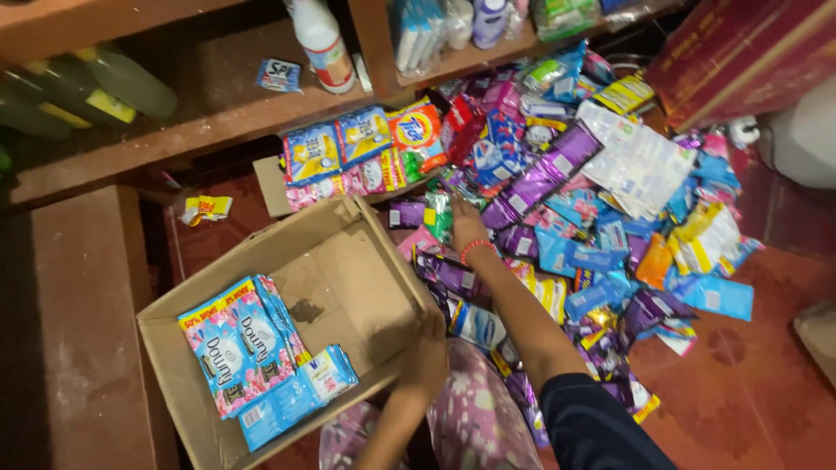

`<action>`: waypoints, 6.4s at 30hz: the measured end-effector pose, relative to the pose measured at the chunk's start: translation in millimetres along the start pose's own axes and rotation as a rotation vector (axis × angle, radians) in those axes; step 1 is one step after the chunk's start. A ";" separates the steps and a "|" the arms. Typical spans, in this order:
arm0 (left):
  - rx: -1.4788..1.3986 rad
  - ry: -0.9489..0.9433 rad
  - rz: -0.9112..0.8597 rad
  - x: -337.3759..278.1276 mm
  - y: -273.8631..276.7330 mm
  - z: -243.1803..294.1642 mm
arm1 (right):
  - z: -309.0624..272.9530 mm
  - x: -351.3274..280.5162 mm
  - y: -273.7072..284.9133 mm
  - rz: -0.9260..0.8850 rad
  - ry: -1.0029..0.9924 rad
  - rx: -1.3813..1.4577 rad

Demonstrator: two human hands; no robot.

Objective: The recorder is sitting on the floor sorting various small sachets of laundry detergent and shampoo into a cardboard box.

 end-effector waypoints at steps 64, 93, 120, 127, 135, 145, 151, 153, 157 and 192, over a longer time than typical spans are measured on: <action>-0.174 0.511 0.287 -148.2 -28.4 -196.0 | -105.0 -169.0 -114.5 -0.669 -0.076 -0.598; -0.398 0.264 0.552 24.7 48.2 -110.0 | -27.2 -56.1 27.7 0.127 -0.153 0.391; -0.007 0.096 0.395 76.8 58.9 -60.2 | 71.5 133.6 -186.0 -0.314 0.058 -0.704; 0.060 0.085 0.371 80.3 57.8 -57.2 | 43.4 59.9 -70.4 -0.372 0.277 -0.624; -0.036 0.111 0.278 76.3 44.7 -65.1 | -41.6 -40.8 128.3 -0.227 0.257 -0.291; -0.824 -0.086 0.345 51.8 122.3 23.2 | -132.8 -136.7 284.6 0.033 0.067 0.379; -1.129 0.044 0.406 12.6 90.6 -19.1 | -169.9 -140.6 296.9 -0.011 -0.263 0.521; -1.270 0.093 0.332 -10.4 104.3 -25.8 | -189.8 -141.1 300.2 -0.015 -0.190 0.493; -1.789 0.043 0.135 -59.8 143.8 -15.7 | -231.2 -160.4 308.2 0.292 0.339 0.133; -1.786 0.404 0.760 -170.8 46.2 2.6 | -223.7 -301.4 129.6 -0.210 -0.014 1.024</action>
Point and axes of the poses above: each hand's wrist, its own x-axis towards the middle knuckle, its own y-axis out of the back of the hand, z = x × y, the point moved 5 cm from there along x, towards the middle knuckle, and after that the axes turned 8 degrees about -y, right-handed, at the moved point
